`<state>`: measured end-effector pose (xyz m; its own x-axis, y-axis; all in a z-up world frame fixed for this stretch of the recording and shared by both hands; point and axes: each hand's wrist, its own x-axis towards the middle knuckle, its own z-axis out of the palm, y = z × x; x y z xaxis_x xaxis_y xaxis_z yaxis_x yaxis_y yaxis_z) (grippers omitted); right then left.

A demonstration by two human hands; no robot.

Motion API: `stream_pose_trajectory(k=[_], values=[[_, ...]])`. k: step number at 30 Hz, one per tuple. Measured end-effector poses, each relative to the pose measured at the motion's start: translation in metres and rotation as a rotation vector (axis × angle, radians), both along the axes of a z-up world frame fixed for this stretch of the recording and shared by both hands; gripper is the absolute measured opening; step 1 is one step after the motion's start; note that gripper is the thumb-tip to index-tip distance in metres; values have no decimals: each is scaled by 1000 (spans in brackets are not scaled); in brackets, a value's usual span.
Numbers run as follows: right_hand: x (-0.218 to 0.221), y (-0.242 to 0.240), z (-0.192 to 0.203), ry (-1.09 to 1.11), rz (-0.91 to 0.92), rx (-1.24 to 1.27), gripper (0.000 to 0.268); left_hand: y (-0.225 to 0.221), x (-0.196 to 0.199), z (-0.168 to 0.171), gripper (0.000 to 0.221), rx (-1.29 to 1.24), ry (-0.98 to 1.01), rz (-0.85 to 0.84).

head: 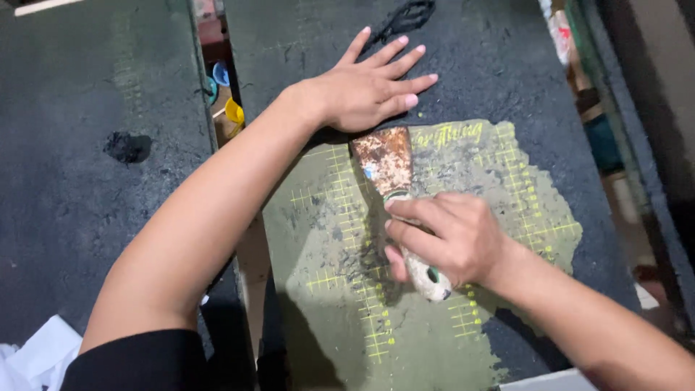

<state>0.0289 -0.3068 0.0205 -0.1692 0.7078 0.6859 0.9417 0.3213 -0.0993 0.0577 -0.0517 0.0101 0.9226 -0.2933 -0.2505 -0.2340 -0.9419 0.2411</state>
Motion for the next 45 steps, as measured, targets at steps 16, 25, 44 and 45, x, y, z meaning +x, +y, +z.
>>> stream_pose_trajectory(k=[16,25,44,45], values=[[10,-49,18,-213,86,72,35,-50,26,-15,103,173,-279,63],[30,-49,21,-292,-29,-87,36,-39,30,-16,83,-21,-78,-20],[21,-60,25,-149,-73,44,22,-46,27,-6,110,30,-63,51],[21,-60,23,-163,-78,39,22,-46,28,-7,107,31,-56,57]])
